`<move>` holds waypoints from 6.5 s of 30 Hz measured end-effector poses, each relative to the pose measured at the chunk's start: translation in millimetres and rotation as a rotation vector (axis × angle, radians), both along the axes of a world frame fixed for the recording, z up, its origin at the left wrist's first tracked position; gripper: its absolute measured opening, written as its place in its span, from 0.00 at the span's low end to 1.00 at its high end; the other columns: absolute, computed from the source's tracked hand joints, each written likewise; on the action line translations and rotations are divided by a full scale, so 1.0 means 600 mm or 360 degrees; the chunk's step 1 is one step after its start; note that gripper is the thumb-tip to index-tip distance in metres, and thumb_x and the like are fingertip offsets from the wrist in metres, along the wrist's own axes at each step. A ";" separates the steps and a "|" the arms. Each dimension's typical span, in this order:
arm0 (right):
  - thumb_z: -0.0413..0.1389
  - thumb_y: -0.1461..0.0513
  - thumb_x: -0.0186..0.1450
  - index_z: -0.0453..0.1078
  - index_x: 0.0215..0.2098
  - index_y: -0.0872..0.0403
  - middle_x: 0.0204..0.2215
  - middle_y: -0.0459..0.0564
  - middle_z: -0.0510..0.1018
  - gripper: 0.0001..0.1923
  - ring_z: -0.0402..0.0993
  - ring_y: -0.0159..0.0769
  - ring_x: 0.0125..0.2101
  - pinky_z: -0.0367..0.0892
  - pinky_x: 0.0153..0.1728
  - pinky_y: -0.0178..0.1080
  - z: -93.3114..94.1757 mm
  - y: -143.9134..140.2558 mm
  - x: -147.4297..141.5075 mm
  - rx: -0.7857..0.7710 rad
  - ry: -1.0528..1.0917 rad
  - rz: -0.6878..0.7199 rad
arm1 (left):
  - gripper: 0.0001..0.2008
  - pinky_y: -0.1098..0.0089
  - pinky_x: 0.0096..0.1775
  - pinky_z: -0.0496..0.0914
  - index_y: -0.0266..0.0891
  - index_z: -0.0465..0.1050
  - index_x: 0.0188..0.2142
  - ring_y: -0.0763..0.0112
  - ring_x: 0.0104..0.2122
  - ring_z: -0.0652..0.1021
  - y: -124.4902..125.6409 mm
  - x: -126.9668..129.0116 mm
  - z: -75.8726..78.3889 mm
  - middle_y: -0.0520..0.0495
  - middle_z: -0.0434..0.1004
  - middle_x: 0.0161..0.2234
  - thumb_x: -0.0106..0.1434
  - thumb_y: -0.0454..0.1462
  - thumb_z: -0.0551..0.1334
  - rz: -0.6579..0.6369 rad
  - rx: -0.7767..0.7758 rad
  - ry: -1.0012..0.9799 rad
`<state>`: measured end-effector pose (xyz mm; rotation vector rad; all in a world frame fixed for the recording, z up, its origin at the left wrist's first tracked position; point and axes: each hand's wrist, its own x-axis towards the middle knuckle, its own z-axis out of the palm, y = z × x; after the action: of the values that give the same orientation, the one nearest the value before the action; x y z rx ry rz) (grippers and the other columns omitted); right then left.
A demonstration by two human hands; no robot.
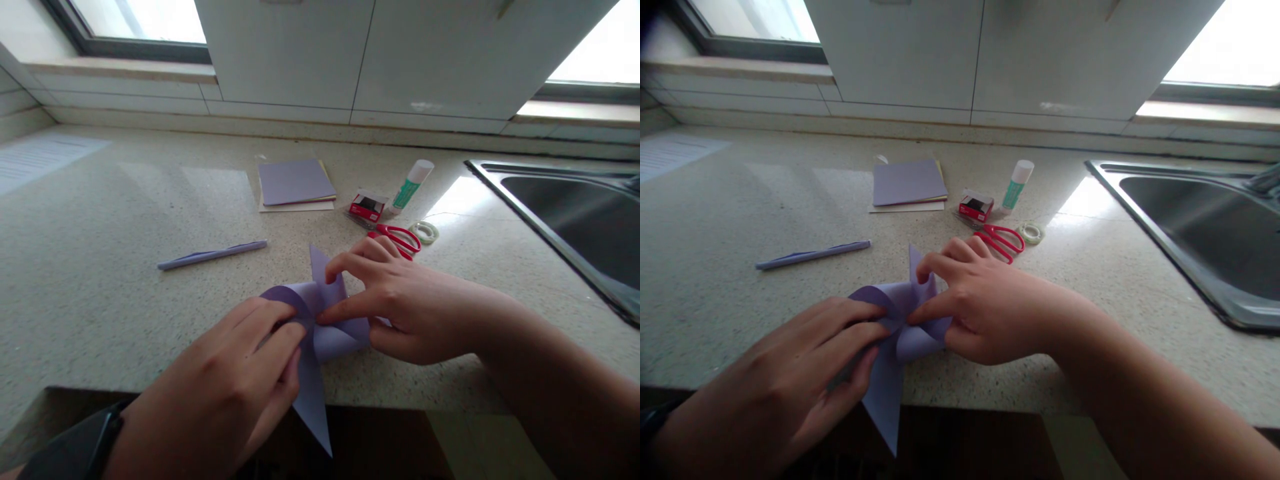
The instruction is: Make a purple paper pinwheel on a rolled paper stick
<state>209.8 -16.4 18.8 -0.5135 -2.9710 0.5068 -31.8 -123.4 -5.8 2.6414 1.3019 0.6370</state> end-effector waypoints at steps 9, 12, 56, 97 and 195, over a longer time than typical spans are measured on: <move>0.57 0.65 0.62 0.77 0.54 0.40 0.55 0.53 0.69 0.24 0.60 0.51 0.52 0.57 0.54 0.57 -0.001 0.000 0.001 -0.0010 -0.0009 -0.0003 | 0.13 0.44 0.45 0.79 0.33 0.75 0.50 0.53 0.44 0.78 0.000 -0.003 -0.001 0.37 0.77 0.45 0.68 0.27 0.58 -0.0005 0.0013 -0.0058; 0.57 0.66 0.62 0.78 0.54 0.39 0.55 0.53 0.70 0.24 0.60 0.51 0.52 0.57 0.53 0.57 -0.003 0.001 0.001 0.0011 -0.0019 -0.0001 | 0.14 0.45 0.41 0.81 0.33 0.76 0.50 0.53 0.42 0.78 0.001 -0.001 -0.001 0.36 0.77 0.45 0.68 0.27 0.57 -0.0010 -0.0024 -0.0024; 0.55 0.68 0.64 0.71 0.61 0.37 0.60 0.53 0.65 0.30 0.64 0.49 0.56 0.63 0.57 0.57 -0.005 -0.007 0.014 0.0062 -0.0037 0.0006 | 0.14 0.46 0.47 0.77 0.34 0.76 0.47 0.54 0.42 0.76 0.014 0.005 0.000 0.41 0.77 0.44 0.65 0.27 0.57 -0.0130 -0.0058 0.0318; 0.57 0.68 0.62 0.76 0.56 0.43 0.59 0.53 0.69 0.26 0.65 0.48 0.54 0.65 0.55 0.55 -0.003 -0.003 0.010 -0.0019 -0.0031 -0.0021 | 0.14 0.46 0.48 0.78 0.32 0.76 0.48 0.54 0.44 0.76 0.015 0.004 -0.002 0.38 0.77 0.43 0.68 0.27 0.55 -0.0102 -0.0071 0.0230; 0.57 0.65 0.64 0.77 0.50 0.46 0.59 0.49 0.73 0.17 0.58 0.52 0.58 0.56 0.57 0.56 0.001 -0.012 -0.020 0.0133 -0.0001 -0.0061 | 0.19 0.44 0.58 0.70 0.35 0.73 0.55 0.50 0.54 0.73 0.012 0.004 0.025 0.36 0.75 0.53 0.66 0.33 0.57 -0.0042 -0.0452 0.0259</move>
<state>197.9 -23.9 19.1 -0.5609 -2.9614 0.3773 -29.2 -115.9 9.2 2.5121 1.2866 0.2161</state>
